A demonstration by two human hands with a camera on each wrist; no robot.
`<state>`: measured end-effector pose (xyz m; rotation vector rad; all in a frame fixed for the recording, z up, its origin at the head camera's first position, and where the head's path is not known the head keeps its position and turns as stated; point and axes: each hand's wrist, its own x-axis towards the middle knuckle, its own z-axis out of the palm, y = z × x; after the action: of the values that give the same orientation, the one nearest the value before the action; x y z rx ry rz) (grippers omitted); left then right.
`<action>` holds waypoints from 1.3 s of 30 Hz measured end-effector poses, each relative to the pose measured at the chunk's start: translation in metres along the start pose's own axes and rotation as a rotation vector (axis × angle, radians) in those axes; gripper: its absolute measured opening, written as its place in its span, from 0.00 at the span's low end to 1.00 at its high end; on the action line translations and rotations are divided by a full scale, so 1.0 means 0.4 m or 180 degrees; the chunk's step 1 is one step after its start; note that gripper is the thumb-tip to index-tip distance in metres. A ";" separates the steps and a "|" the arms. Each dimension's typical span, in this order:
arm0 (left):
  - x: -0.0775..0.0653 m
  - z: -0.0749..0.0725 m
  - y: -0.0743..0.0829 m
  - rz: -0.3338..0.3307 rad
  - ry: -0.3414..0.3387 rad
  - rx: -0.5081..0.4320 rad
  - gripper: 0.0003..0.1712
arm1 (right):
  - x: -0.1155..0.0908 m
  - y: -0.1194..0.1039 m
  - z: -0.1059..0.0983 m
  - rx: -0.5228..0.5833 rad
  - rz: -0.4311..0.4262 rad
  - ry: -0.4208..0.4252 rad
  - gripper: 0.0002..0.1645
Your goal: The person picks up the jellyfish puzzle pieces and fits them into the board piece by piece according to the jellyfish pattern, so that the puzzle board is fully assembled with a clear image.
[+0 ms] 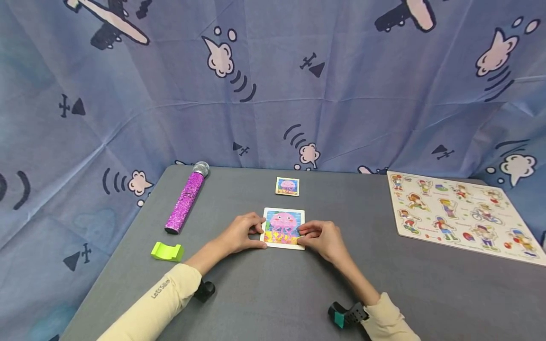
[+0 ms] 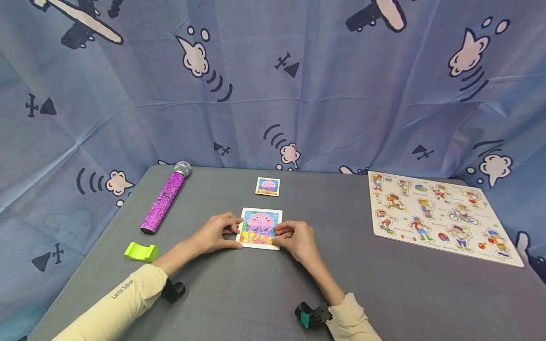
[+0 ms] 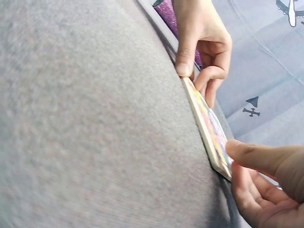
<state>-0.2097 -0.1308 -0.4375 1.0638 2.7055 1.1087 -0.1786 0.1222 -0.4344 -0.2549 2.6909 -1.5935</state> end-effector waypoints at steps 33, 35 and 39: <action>0.017 -0.008 0.017 -0.1094 0.0673 0.1399 0.37 | 0.009 0.054 -0.160 -0.2287 -0.0692 0.0927 0.38; 0.021 -0.006 0.014 -0.1327 0.0689 0.1496 0.40 | 0.009 0.055 -0.160 -0.2413 -0.0652 0.0906 0.41; 0.022 -0.005 0.013 -0.1626 0.0692 0.1585 0.43 | 0.006 0.054 -0.155 -0.2522 -0.0590 0.0855 0.45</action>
<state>-0.2140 -0.1239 -0.4308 0.2217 3.2403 0.5037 -0.1891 0.1860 -0.4228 -0.3065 3.4662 -0.5128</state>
